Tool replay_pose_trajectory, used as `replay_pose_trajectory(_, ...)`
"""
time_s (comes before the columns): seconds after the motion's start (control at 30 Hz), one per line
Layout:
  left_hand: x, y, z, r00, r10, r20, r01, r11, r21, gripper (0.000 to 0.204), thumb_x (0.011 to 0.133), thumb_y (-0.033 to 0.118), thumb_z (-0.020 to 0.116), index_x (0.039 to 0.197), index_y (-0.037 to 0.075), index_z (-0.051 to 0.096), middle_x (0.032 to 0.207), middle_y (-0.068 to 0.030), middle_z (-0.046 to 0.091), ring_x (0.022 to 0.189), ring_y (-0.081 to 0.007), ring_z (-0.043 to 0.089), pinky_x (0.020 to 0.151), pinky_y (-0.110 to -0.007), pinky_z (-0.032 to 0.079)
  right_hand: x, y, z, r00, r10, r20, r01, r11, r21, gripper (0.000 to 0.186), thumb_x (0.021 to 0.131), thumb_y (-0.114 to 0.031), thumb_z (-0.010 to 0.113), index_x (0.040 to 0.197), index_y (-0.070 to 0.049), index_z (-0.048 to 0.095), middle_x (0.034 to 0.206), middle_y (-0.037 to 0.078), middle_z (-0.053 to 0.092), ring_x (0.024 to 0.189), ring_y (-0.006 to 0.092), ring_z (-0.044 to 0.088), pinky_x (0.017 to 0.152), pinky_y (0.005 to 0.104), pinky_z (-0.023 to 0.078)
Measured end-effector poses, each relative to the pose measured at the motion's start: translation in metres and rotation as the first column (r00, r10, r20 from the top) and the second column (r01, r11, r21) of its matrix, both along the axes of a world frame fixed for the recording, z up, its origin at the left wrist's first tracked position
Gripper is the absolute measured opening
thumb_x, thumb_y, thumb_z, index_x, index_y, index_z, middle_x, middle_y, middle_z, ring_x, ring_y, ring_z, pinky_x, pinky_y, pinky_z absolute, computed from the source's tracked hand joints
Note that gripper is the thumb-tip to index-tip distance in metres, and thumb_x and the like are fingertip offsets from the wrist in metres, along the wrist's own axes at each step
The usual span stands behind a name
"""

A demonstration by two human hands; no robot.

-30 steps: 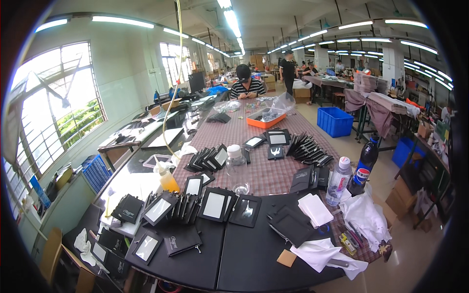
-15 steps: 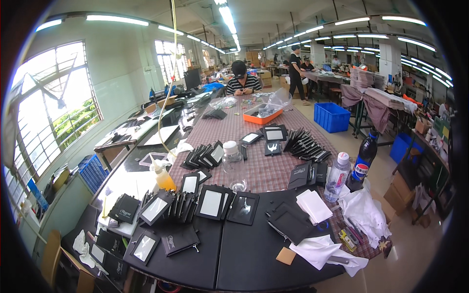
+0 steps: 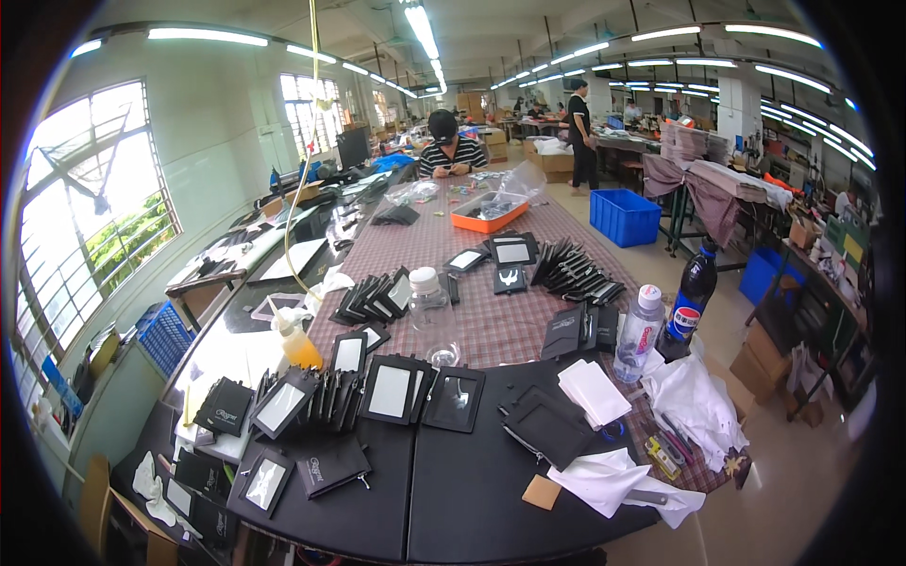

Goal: Inspecting, cleaning, and marking leather ID holders in a workshop.

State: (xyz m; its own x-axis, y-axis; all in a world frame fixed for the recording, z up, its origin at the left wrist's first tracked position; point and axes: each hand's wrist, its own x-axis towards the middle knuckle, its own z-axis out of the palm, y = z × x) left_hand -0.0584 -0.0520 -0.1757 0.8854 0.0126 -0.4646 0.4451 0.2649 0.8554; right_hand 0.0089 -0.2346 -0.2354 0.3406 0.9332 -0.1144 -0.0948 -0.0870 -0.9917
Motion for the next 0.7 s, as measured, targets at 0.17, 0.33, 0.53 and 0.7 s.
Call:
replay_pose_trajectory(0.17,0.002,-0.002,0.02,0.999,-0.001,-0.034,0.004,0.996,0.092,0.038,0.1,0.032,0.044,0.093,0.001,0.064,0.075,-0.0065,0.067,0.069,-0.0133,0.064,0.062,-0.023,0.049,0.005,-0.004,-0.01,0.997,0.052,0.059,-0.057,0.994,0.097,0.019,0.093,-0.019,0.056,0.091,0.0,0.061,0.08,0.004,0.059,0.075,0.0132,0.053,0.069,0.0292,0.045)
replay_pose_trajectory(0.33,0.005,-0.003,0.022,0.999,0.038,0.034,-0.041,0.995,0.088,0.035,0.099,0.027,0.046,0.088,0.001,0.066,0.076,-0.0069,0.068,0.071,-0.0136,0.064,0.064,-0.024,0.049,0.014,0.001,0.0,0.966,0.044,0.254,-0.029,0.998,-0.064,0.022,0.093,-0.022,0.056,0.097,-0.001,0.061,0.086,0.012,0.063,0.08,0.0219,0.06,0.072,0.033,0.048)
replay_pose_trajectory(0.53,-0.013,0.004,0.016,0.985,-0.076,0.155,0.044,0.979,0.199,0.051,0.101,0.036,0.035,0.076,0.0,0.062,0.066,-0.0043,0.06,0.061,-0.0136,0.055,0.057,-0.027,0.042,0.06,-0.036,-0.016,0.702,-0.153,0.696,0.347,0.926,-0.147,0.034,0.093,-0.03,0.053,0.112,-0.003,0.06,0.114,0.022,0.06,0.106,0.0405,0.056,0.088,0.0461,0.045)
replay_pose_trajectory(0.7,-0.02,0.0,0.094,0.873,0.027,0.488,-0.134,0.973,0.186,0.074,0.1,0.05,0.015,0.06,0.0,0.054,0.062,-0.0076,0.052,0.061,-0.0163,0.049,0.059,-0.03,0.037,0.084,-0.064,-0.102,0.116,-0.147,0.982,0.39,0.916,0.091,0.025,0.092,-0.022,0.056,0.106,-0.001,0.061,0.106,0.02,0.063,0.098,0.0397,0.059,0.082,0.0452,0.047)
